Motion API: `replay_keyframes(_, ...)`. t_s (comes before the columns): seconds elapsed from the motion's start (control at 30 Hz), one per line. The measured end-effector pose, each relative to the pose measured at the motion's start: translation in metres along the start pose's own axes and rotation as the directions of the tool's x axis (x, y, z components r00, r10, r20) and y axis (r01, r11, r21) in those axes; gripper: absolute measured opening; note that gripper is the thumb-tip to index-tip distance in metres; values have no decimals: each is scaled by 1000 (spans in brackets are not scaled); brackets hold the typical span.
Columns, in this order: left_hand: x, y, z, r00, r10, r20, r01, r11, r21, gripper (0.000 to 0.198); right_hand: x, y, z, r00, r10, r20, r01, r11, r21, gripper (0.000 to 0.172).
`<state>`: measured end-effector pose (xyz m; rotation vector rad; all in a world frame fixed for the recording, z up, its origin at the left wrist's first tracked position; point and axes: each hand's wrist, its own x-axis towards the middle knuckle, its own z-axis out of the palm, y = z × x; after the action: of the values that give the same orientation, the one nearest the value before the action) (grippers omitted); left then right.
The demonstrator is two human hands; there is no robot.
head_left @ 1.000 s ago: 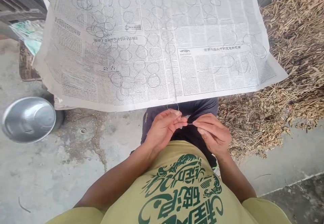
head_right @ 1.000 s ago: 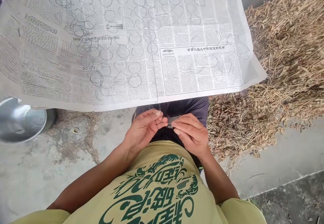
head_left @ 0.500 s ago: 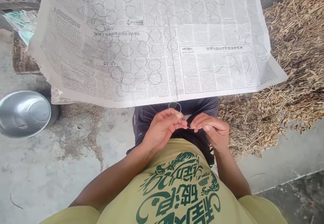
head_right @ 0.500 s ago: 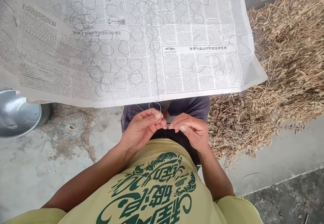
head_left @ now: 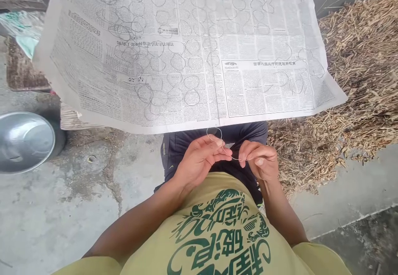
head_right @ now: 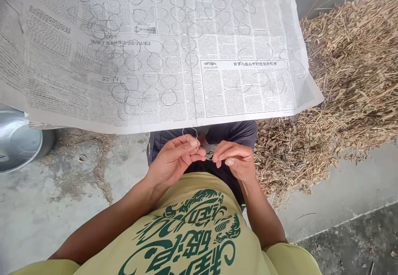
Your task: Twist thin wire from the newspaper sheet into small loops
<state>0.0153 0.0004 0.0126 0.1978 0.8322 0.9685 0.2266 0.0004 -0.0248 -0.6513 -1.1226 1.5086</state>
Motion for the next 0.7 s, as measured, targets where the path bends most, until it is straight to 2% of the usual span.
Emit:
replay_keyframes(0.13, -3, -2, 0, 1000, 6, 5, -6, 1000, 0, 23, 0, 0, -1, 997, 65, 41, -67, 997, 39, 17)
replay_keyframes(0.3, -4, -7, -1, 1000, 6, 26, -7, 998, 61, 25, 5, -11, 5, 969, 245, 22, -246, 967, 65, 27)
replay_keyframes(0.37, -2, -11, -2, 999, 37, -2, -36, 996, 83, 26, 8, -15, 11, 946, 318, -62, -313, 946, 83, 32)
replay_keyframes(0.47, 3, -14, -5, 991, 116, -60, -108, 986, 124, 30, 8, -16, 21, 887, 377, -266, -377, 925, 53, 36)
replay_keyframes(0.6, 6, -14, -5, 966, 226, -122, -197, 957, 214, 30, 3, -10, 33, 841, 326, -432, -367, 930, -13, 30)
replay_keyframes(0.7, 6, -13, -2, 946, 293, -134, -255, 935, 247, 28, 1, -3, 39, 801, 326, -502, -343, 937, 62, 25)
